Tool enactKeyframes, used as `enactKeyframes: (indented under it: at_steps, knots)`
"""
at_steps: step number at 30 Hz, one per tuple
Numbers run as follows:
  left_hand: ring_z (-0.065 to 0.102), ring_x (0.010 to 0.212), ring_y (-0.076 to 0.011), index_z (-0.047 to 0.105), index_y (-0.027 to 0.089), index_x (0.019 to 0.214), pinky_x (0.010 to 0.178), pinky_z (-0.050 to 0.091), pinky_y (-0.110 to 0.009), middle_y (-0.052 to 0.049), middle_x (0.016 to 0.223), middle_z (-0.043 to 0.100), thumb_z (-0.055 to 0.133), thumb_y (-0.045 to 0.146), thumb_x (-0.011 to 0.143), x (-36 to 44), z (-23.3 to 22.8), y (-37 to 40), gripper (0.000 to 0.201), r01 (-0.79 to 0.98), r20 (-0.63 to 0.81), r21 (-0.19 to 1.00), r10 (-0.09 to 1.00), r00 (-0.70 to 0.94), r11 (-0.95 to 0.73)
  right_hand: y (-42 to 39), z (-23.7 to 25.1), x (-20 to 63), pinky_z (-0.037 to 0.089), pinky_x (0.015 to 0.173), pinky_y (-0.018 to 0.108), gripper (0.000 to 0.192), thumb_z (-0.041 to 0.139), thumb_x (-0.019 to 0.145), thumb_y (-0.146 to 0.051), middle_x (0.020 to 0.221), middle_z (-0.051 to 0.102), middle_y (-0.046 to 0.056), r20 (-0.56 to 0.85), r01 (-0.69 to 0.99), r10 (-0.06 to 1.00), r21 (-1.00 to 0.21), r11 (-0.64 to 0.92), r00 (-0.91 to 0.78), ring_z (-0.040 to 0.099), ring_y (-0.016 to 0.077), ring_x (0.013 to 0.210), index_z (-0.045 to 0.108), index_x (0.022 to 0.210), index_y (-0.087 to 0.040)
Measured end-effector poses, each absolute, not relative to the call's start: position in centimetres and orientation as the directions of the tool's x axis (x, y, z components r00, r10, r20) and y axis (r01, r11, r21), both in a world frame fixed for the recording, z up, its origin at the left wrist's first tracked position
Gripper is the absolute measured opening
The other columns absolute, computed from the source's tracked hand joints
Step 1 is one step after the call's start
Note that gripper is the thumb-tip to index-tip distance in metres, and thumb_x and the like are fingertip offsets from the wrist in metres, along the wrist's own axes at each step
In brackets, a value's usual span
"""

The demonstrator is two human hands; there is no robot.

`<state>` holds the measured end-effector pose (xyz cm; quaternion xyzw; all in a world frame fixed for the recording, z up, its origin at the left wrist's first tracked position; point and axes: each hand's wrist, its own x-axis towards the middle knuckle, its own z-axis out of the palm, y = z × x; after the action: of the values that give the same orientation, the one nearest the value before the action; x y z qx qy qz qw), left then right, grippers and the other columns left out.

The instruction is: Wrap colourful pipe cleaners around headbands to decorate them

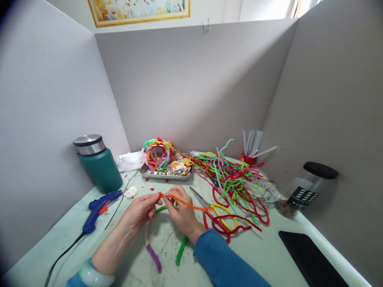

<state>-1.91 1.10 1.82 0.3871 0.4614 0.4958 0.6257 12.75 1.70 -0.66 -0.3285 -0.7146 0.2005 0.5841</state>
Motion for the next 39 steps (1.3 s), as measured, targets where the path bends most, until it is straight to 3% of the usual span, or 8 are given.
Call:
enactKeyframes:
  at_steps: [9,14,21,26,31,39]
  knots:
    - [0.036,0.030,-0.0025,0.065,0.011,0.062,0.034,0.026,-0.018,0.001,0.048,0.058,0.074,0.042,0.061,-1.8,1.4,1.2,0.032,-0.223,-0.239,0.944,0.970,0.049,0.244,1.7,-0.9,12.8,0.045,0.064,0.027,0.010,0.054,0.084,-0.019,0.083,0.056,0.004,0.678,0.246,0.720,-0.680,0.690,-0.147,0.054,0.0156,0.075,0.063,0.081,-0.020]
    - [0.039,0.030,-0.0025,0.066,0.011,0.065,0.032,0.025,-0.018,-0.002,0.060,0.065,0.075,0.040,0.057,-1.6,1.6,1.0,0.032,-0.175,-0.218,0.961,0.976,-0.002,0.215,1.7,-0.9,12.7,0.045,0.067,0.028,0.010,0.054,0.084,-0.018,0.082,0.055,0.004,0.676,0.265,0.719,-0.672,0.691,-0.161,0.054,0.0157,0.075,0.063,0.080,-0.020]
    - [0.036,0.030,-0.0022,0.063,0.011,0.058,0.033,0.022,-0.017,0.002,0.046,0.054,0.073,0.039,0.060,-1.7,1.5,1.2,0.030,-0.115,-0.167,0.979,0.986,0.023,0.168,2.1,-0.9,12.7,0.040,0.059,0.025,0.012,0.057,0.082,-0.020,0.071,0.052,0.001,0.655,0.253,0.750,-0.714,0.653,-0.086,0.049,0.0138,0.065,0.058,0.070,-0.018]
    - [0.038,0.033,-0.0024,0.062,0.011,0.057,0.037,0.022,-0.017,0.003,0.047,0.052,0.071,0.039,0.064,-1.9,1.9,0.9,0.030,-0.040,-0.138,0.988,0.976,0.171,0.147,2.6,-1.0,12.6,0.042,0.063,0.025,0.013,0.054,0.083,-0.022,0.073,0.052,0.001,0.573,0.072,0.813,-0.811,0.581,-0.109,0.051,0.0142,0.070,0.057,0.071,-0.019]
    - [0.039,0.033,-0.0027,0.064,0.011,0.063,0.038,0.023,-0.018,0.002,0.051,0.055,0.068,0.043,0.067,-1.8,2.3,0.6,0.033,-0.039,-0.179,0.981,0.963,0.202,0.190,2.9,-1.5,12.3,0.040,0.055,0.022,0.011,0.057,0.080,-0.026,0.071,0.048,-0.001,0.420,-0.124,0.899,-0.905,0.406,-0.124,0.047,0.0117,0.062,0.056,0.072,-0.018]
    - [0.043,0.037,-0.0029,0.068,0.009,0.073,0.039,0.030,-0.017,-0.001,0.060,0.061,0.068,0.039,0.068,-2.6,2.3,0.8,0.030,-0.008,-0.211,0.973,0.912,0.352,0.229,2.6,-0.6,12.7,0.033,0.049,0.020,0.015,0.062,0.076,-0.029,0.057,0.050,-0.004,0.271,-0.224,0.914,-0.952,0.208,-0.303,0.041,0.0080,0.050,0.057,0.069,-0.016]
